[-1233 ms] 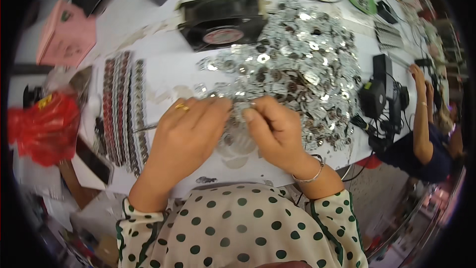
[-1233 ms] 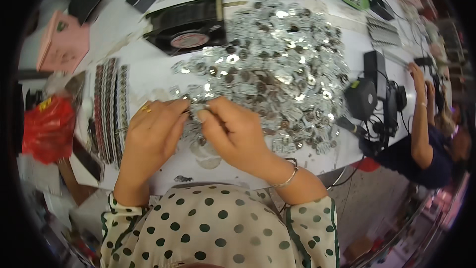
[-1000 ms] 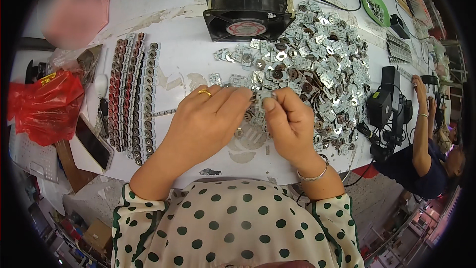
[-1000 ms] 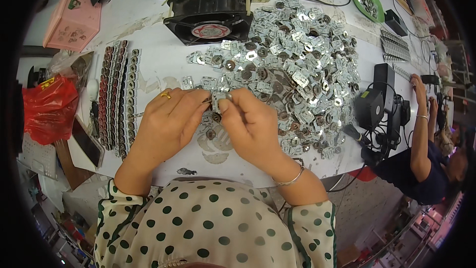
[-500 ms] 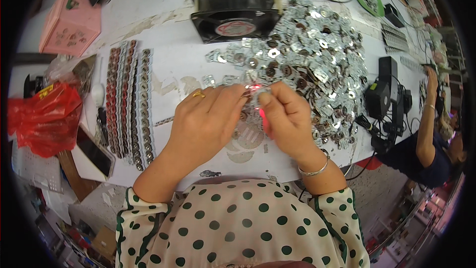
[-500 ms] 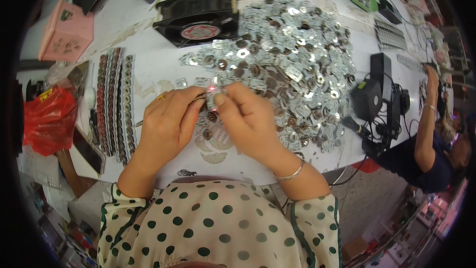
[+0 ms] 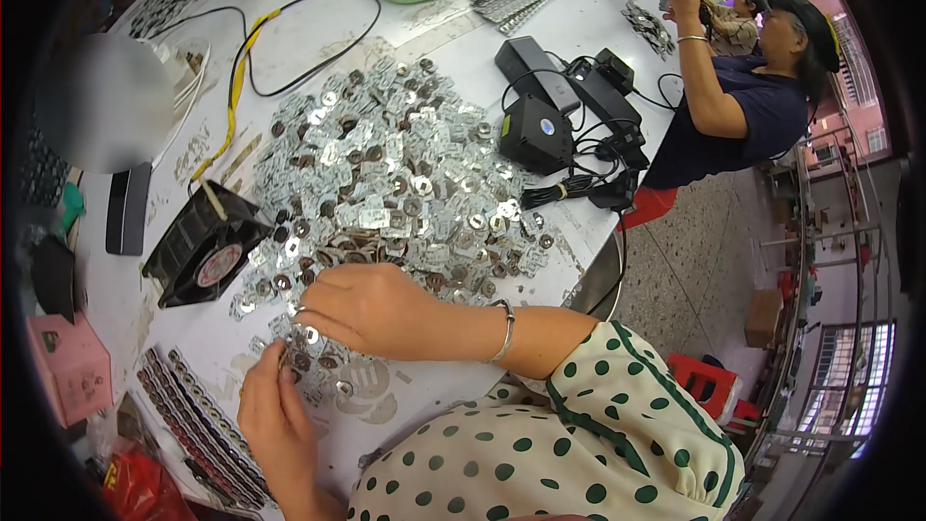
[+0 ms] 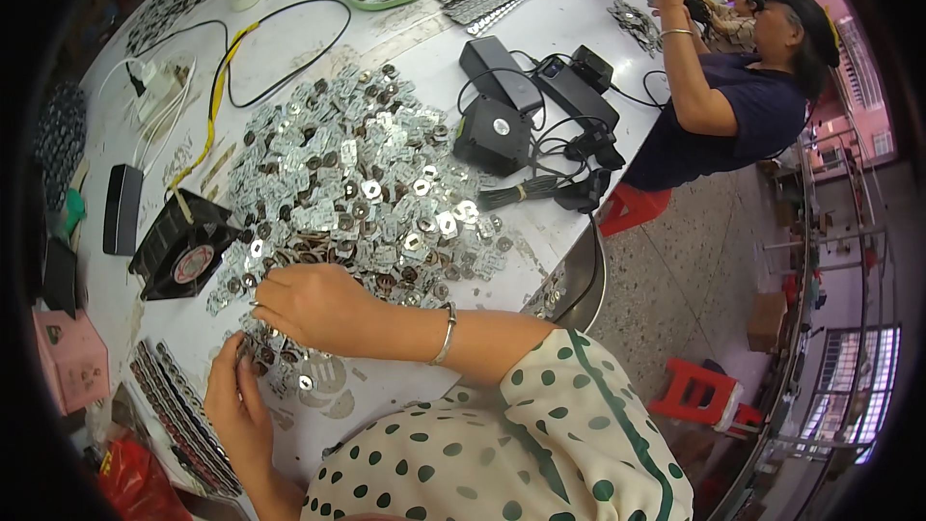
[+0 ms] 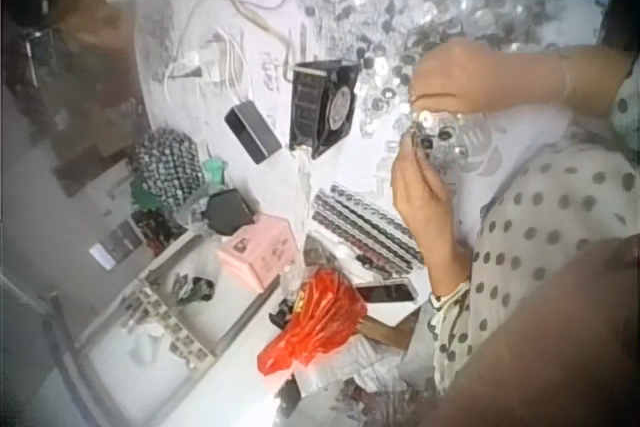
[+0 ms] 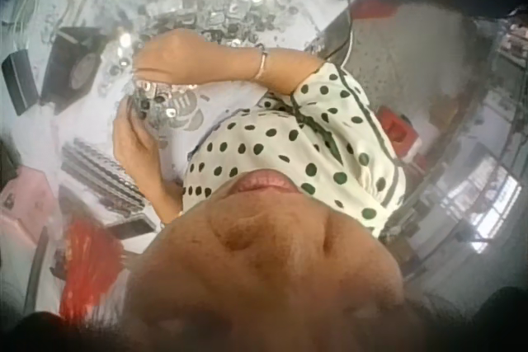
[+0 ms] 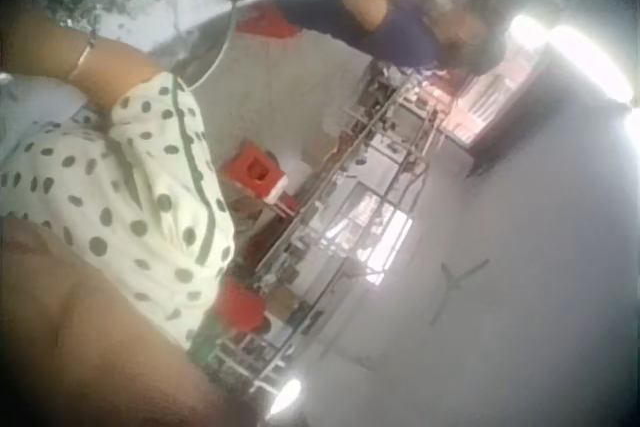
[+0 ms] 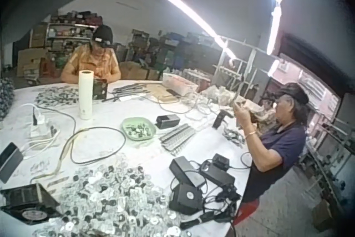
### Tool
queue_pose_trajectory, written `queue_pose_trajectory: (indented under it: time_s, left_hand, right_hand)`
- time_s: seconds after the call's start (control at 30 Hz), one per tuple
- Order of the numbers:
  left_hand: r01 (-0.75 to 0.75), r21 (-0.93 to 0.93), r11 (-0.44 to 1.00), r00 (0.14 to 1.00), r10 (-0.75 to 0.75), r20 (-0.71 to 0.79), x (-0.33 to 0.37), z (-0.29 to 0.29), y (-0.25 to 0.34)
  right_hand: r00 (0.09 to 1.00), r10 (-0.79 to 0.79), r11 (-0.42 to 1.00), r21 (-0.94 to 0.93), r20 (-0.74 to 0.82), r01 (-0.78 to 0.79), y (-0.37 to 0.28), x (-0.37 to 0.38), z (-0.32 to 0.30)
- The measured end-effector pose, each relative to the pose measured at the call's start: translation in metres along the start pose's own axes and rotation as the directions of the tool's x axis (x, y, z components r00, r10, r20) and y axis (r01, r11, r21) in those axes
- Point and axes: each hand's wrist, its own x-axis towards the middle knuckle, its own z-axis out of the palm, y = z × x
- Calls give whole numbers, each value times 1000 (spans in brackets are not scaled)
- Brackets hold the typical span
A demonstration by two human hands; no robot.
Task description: The person tests LED components on a workbench by pressing button cell batteries against their electrical contacts by hand to illuminate them.
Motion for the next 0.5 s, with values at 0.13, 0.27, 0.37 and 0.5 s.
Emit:
queue_pose_trajectory:
  time_s: [0.13,0.27,0.37,0.5]
  left_hand:
    - [24,-116,993,995,-13,100,0,-13,-2]
    - [190,-233,954,962,-134,236,-5,-21,-12]
    - [154,-278,948,959,-76,271,-5,-22,-9]
    - [112,-304,946,936,3,353,-5,-25,-16]
  right_hand:
    - [986,-127,956,280,111,92,-4,-1,3]
    - [970,-104,894,448,220,-6,-7,0,-3]
    - [921,-156,869,493,357,-44,-3,0,-4]
    - [860,-166,859,499,483,-115,-6,-2,-3]
